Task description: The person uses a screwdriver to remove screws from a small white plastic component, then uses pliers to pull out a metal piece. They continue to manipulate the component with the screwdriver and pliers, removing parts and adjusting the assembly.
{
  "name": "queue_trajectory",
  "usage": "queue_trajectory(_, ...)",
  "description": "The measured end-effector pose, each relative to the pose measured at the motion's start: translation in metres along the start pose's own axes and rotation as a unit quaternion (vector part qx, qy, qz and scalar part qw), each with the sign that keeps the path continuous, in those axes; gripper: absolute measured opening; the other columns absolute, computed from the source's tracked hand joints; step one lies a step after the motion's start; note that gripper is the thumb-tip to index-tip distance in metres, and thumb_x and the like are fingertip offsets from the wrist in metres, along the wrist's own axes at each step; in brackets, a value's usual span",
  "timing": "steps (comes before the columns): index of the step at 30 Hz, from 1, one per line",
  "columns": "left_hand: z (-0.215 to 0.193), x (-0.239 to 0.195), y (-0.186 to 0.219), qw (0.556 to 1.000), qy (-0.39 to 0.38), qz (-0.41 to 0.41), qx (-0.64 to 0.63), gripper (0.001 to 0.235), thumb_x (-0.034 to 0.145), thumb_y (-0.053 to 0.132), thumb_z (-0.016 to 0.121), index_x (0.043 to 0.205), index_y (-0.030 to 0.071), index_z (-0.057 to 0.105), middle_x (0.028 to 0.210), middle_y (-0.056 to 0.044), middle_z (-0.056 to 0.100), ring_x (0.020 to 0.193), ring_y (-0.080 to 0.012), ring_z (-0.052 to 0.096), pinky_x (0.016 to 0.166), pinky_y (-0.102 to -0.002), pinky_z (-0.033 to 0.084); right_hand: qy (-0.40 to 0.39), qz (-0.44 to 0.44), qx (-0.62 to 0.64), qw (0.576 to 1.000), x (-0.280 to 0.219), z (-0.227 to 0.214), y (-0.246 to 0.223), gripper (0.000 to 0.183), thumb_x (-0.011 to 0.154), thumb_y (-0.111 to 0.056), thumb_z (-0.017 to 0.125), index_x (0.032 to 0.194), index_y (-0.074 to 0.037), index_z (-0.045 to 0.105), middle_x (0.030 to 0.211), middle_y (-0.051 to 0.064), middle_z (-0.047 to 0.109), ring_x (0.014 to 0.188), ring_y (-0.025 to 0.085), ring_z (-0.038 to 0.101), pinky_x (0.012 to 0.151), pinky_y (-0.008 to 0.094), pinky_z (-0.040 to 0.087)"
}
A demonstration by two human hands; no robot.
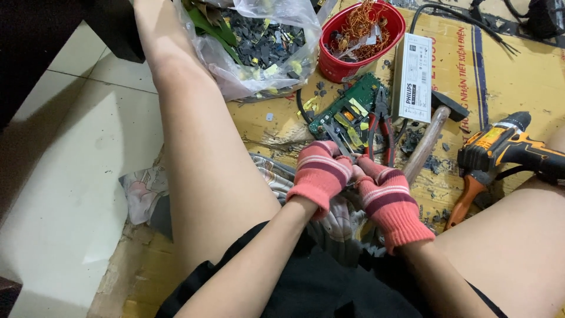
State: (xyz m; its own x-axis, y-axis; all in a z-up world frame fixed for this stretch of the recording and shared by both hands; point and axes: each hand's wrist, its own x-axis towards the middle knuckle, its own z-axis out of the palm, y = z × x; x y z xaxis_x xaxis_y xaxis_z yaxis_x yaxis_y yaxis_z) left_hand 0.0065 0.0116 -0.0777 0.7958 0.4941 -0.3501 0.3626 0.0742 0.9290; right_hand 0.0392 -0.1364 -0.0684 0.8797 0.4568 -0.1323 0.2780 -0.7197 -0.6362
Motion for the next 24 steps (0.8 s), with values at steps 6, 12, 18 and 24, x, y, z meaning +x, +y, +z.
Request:
queue_trajectory(6, 0.003, -0.016, 0.001, 0.999, 0.019, 0.023, 0.029, 0.016, 0.09, 0.019, 0.058, 0.098, 0.011, 0.069, 0.085, -0.018, 0.069, 0.091, -0.0398, 0.067, 0.075, -0.05, 0.056, 0.01, 0.188, 0.269, 0.945, -0.04, -0.042, -0.132, 0.035, 0.092, 0.0, 0.057, 0.124, 0.003, 0.07, 0.113, 0.025, 0.073, 0.115, 0.027, 0.065, 0.111, 0.041, 0.049)
queue_trajectory(12, 0.011, -0.025, 0.007, 0.997, 0.034, 0.045, 0.055, 0.016, 0.089, 0.019, 0.058, 0.095, 0.011, 0.07, 0.083, -0.018, 0.07, 0.091, -0.0403, 0.068, 0.075, -0.05, 0.057, 0.036, 0.241, 0.338, 0.909, 0.003, -0.011, -0.026, 0.04, 0.097, -0.029, 0.07, 0.134, -0.015, 0.067, 0.076, 0.025, 0.06, 0.058, 0.029, 0.055, 0.04, 0.036, 0.045)
queue_trajectory(18, 0.004, -0.027, 0.018, 0.993, 0.054, 0.069, 0.079, 0.016, 0.087, 0.02, 0.058, 0.091, 0.011, 0.071, 0.082, -0.018, 0.071, 0.091, -0.0409, 0.069, 0.075, -0.05, 0.058, 0.008, 0.172, 0.159, 0.972, -0.011, -0.02, -0.058, 0.048, 0.093, -0.043, 0.069, 0.135, -0.021, 0.066, 0.131, 0.017, 0.067, 0.129, 0.035, 0.058, 0.111, 0.047, 0.045)
queue_trajectory(24, 0.0, -0.035, 0.024, 0.988, 0.071, 0.094, 0.102, 0.017, 0.086, 0.02, 0.058, 0.088, 0.011, 0.072, 0.08, -0.018, 0.072, 0.091, -0.0414, 0.07, 0.075, -0.05, 0.058, 0.04, 0.268, 0.331, 0.904, -0.009, -0.025, -0.066, 0.042, 0.1, -0.03, 0.062, 0.14, -0.017, 0.064, 0.114, 0.028, 0.065, 0.088, 0.028, 0.059, 0.07, 0.043, 0.056)
